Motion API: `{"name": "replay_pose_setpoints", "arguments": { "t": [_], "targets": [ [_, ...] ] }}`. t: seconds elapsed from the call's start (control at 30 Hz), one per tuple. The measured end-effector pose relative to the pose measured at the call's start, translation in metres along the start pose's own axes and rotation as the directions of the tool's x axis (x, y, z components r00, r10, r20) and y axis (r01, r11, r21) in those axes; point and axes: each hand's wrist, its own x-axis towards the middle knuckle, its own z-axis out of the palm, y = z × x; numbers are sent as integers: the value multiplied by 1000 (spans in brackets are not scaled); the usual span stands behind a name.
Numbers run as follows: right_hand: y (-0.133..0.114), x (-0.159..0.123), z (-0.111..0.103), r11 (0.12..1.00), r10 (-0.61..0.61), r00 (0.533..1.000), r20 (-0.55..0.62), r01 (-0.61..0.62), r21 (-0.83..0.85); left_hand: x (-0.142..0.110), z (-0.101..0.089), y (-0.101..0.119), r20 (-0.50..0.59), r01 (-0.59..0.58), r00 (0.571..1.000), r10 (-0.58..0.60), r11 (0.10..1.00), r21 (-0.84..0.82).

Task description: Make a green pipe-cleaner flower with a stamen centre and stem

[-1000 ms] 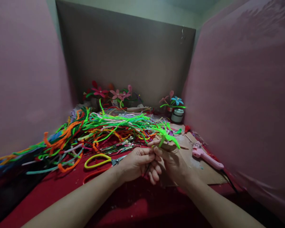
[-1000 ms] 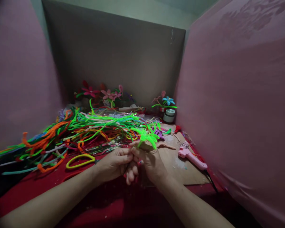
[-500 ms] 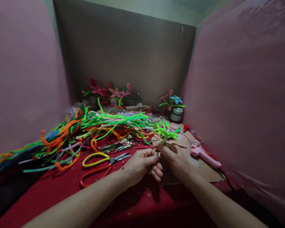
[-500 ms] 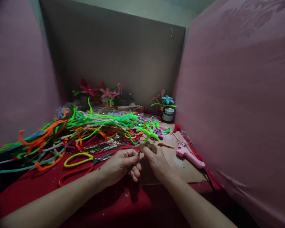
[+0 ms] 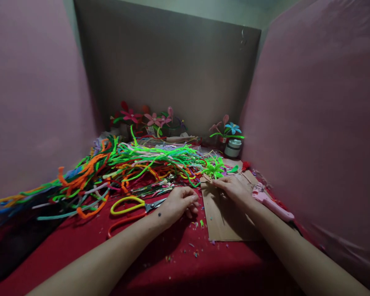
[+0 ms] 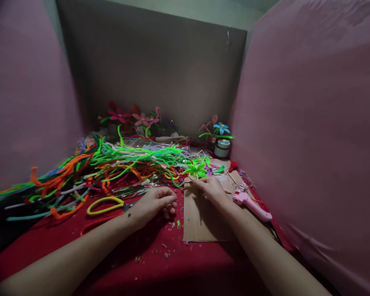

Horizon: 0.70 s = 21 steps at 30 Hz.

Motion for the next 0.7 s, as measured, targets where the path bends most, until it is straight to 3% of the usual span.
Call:
{"name": "replay_pose_setpoints", "arguments": {
  "t": [0.33,0.53,0.6,0.7],
  "targets": [
    [31,20,2,961,-185,973,-139,150,-230,-1,2,-8,95,15,995,-24,995,97],
    [41,11,-2,931,-224,950,-216,144,-334,-2,3,-15,112,-22,994,4,987,160],
    [34,3,-3,898,-279,934,-221,172,-405,-2,4,-19,107,-33,994,15,985,168],
    [-5,-19,-6,871,-386,894,-228,271,-411,-2,5,-21,91,-45,995,31,987,156]
  ]
}}
